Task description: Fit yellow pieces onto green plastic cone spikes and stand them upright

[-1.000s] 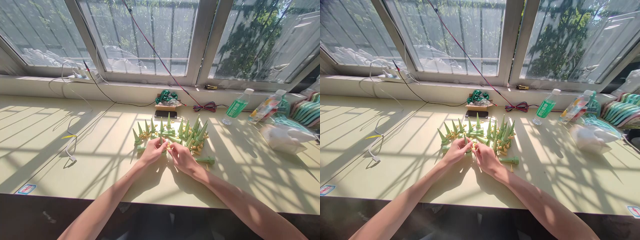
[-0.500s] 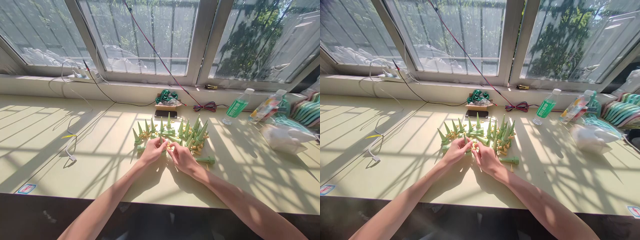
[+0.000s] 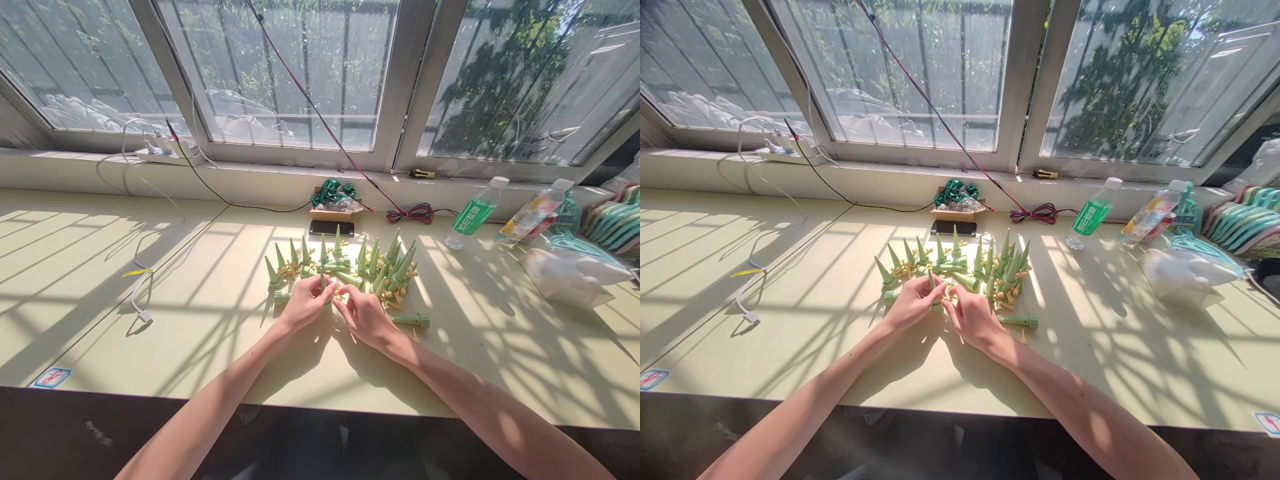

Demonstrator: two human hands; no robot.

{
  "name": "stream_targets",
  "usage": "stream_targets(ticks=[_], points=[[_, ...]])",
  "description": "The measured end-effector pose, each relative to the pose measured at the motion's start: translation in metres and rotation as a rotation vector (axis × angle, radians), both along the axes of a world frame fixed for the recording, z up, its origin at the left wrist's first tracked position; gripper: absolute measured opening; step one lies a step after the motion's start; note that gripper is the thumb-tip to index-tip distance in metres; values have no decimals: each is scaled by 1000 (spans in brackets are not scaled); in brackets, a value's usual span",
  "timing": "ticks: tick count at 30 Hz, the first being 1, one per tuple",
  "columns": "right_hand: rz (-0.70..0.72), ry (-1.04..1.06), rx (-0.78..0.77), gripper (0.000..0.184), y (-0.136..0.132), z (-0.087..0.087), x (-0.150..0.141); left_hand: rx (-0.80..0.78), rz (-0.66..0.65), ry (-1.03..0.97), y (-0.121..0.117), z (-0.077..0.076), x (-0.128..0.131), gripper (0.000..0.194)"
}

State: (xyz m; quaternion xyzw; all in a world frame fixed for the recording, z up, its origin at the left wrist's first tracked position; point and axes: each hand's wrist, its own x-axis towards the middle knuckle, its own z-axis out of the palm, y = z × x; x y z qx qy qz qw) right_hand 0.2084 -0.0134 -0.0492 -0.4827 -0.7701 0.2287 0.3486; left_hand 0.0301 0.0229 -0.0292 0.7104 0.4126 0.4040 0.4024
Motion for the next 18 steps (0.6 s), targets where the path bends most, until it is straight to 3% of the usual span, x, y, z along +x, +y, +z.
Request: stream_targets(ticks=[5,12,18], points=[[23,-8,3,11,1,-2,0,13,9,24,0,-1,-1,36],[-15,-41,6,30,2,-1,-1,3,-1,32,0,-2,-1,37],[4,-1,5,14,1,-2,0,24,20,40,0,-1,0,38]])
